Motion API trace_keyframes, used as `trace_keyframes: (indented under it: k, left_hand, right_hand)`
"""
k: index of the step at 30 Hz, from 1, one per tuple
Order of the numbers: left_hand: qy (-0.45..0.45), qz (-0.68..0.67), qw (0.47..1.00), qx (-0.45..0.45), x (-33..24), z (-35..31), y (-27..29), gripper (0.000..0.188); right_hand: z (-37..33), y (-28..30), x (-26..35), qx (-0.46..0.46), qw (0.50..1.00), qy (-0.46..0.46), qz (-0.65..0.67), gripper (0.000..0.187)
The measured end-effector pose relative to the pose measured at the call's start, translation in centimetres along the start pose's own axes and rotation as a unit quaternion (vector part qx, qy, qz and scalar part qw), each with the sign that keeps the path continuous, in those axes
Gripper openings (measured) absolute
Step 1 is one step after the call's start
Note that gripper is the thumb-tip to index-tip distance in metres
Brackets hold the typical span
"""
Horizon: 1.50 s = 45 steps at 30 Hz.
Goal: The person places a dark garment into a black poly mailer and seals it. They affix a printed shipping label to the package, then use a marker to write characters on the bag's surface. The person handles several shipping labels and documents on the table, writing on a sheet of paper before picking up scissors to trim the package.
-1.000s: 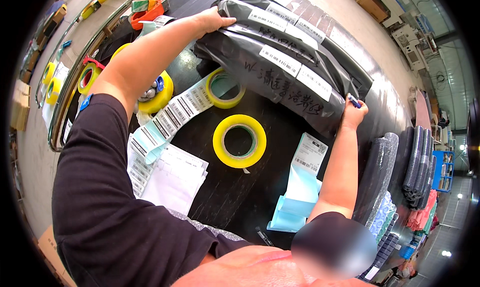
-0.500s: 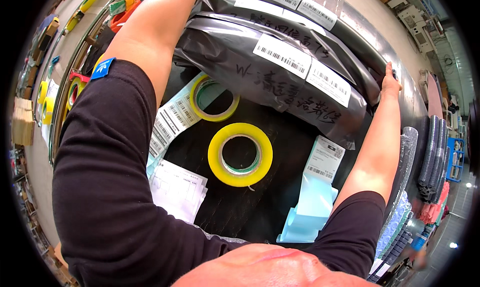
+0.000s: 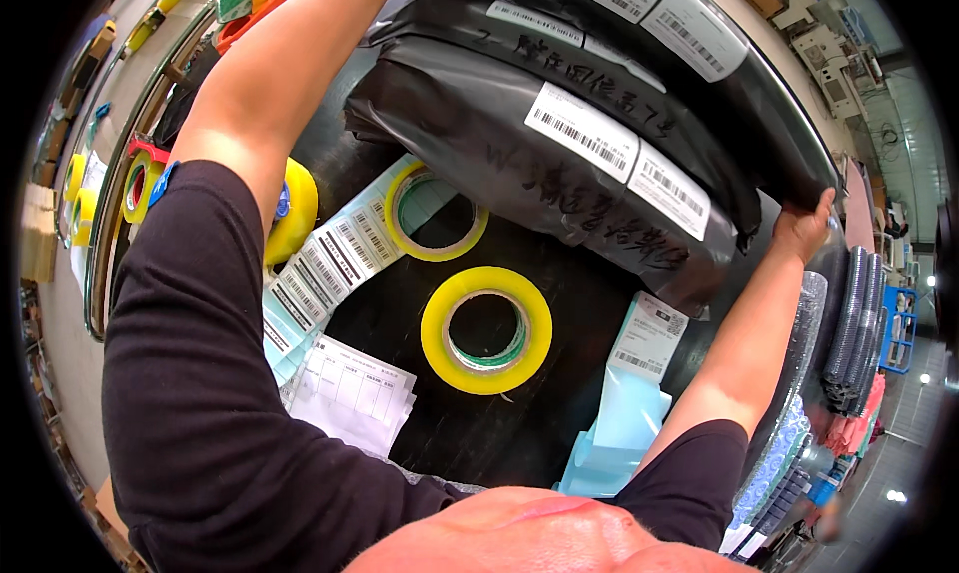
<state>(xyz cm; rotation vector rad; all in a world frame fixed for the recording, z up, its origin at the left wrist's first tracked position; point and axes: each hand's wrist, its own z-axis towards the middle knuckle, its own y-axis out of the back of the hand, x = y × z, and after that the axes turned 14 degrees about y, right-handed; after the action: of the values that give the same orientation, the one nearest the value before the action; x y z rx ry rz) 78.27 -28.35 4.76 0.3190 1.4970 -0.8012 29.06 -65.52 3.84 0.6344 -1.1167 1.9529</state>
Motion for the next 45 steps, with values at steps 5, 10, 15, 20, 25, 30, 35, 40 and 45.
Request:
trace_keyframes:
  k: [5,10,15,20,25,30,35,40,45]
  left_hand:
    - [-0.040,0.001,0.999,0.033,-6.4,-5.1,-1.9,0.033]
    - [-0.075,0.016,0.996,0.033,-12.9,-13.0,-4.7,0.032]
    - [-0.032,0.000,0.998,0.050,-15.5,-18.6,-1.3,0.047]
    - [0.037,-0.022,0.990,0.131,-19.7,-28.3,-1.3,0.043]
    - [0.057,0.047,0.979,0.189,-19.6,-33.1,-1.6,0.040]
    - [0.133,0.145,0.938,0.284,-18.0,-36.9,-6.4,0.041]
    - [0.136,0.381,0.859,0.315,-16.9,-40.8,-16.2,0.035]
    - [0.012,0.553,0.750,0.363,-10.8,-43.5,-27.3,0.045]
    - [-0.072,0.685,0.630,0.360,-0.9,-47.6,-31.6,0.062]
  right_hand:
    - [-2.9,-3.1,8.7,-0.033,0.997,0.063,-0.027,0.036]
    - [-6.3,-2.0,19.7,-0.047,0.994,0.074,-0.071,0.031]
    - [-14.1,-1.5,31.2,-0.112,0.983,0.118,-0.083,0.042]
    - [-29.2,-0.8,43.2,-0.211,0.950,0.116,-0.200,0.056]
    - [-46.0,1.7,50.9,-0.308,0.895,0.084,-0.312,0.054]
    - [-59.2,3.5,55.7,-0.382,0.856,0.007,-0.348,0.054]
    - [-68.3,4.2,59.5,-0.484,0.790,-0.102,-0.363,0.048]
    - [-73.6,5.5,62.3,-0.489,0.772,-0.205,-0.350,0.035]
    - [-77.6,11.8,60.4,-0.443,0.757,-0.264,-0.401,0.035]
